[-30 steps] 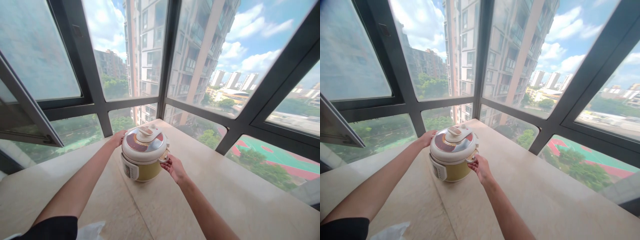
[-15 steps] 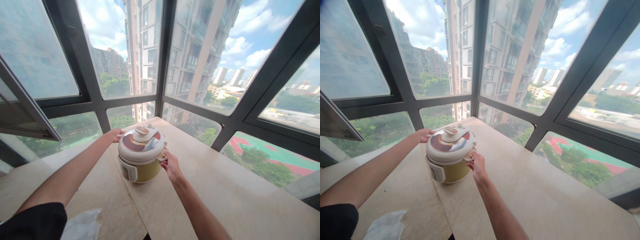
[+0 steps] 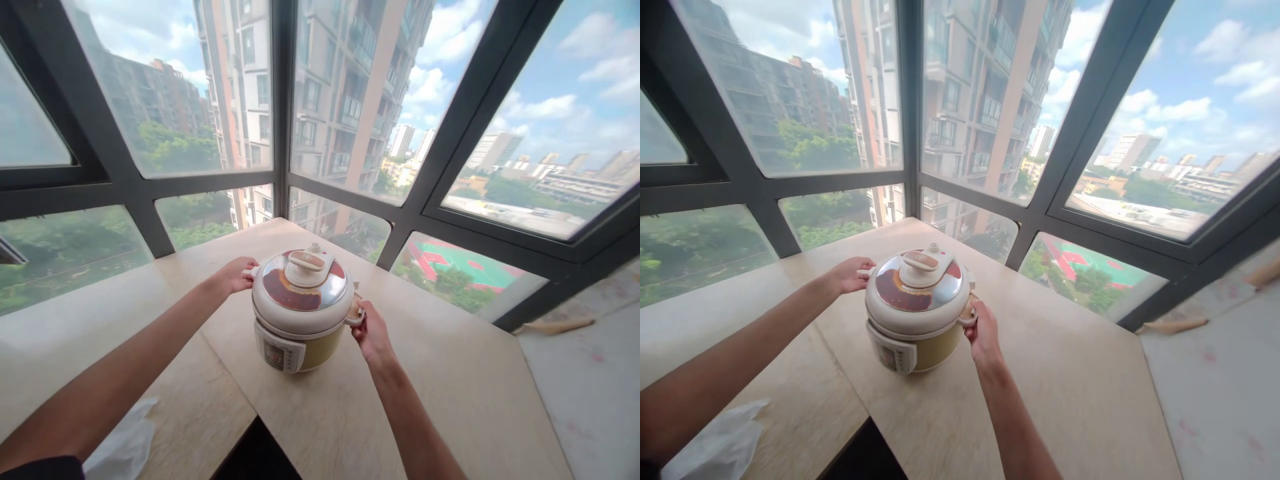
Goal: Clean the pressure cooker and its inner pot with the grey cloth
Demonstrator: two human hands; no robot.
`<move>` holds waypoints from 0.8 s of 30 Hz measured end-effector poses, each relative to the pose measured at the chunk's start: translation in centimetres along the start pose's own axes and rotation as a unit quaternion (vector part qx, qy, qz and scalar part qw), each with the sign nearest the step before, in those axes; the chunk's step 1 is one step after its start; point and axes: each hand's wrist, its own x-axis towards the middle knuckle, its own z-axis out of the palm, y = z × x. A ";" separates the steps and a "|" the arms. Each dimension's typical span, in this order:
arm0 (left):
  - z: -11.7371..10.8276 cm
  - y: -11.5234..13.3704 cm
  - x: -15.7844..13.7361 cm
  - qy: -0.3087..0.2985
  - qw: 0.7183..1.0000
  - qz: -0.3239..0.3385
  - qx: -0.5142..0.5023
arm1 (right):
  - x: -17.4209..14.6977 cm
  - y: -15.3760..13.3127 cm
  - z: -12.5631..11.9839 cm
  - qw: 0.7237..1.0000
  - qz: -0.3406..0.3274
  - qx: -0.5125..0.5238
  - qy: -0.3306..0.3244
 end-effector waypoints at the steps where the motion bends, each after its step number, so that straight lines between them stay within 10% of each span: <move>1: 1.0 -0.7 -0.6 -0.015 1.000 -0.007 0.022 | -0.2 -0.3 -1.3 1.000 -0.010 0.007 0.015; 14: 11.3 -12.1 -7.2 -0.072 0.983 0.129 0.106 | -4.2 -3.4 -15.0 0.986 -0.093 0.046 0.126; 24: 11.1 -16.6 -7.9 -0.089 0.971 0.218 0.049 | -5.4 -2.8 -16.6 0.980 -0.107 0.086 0.147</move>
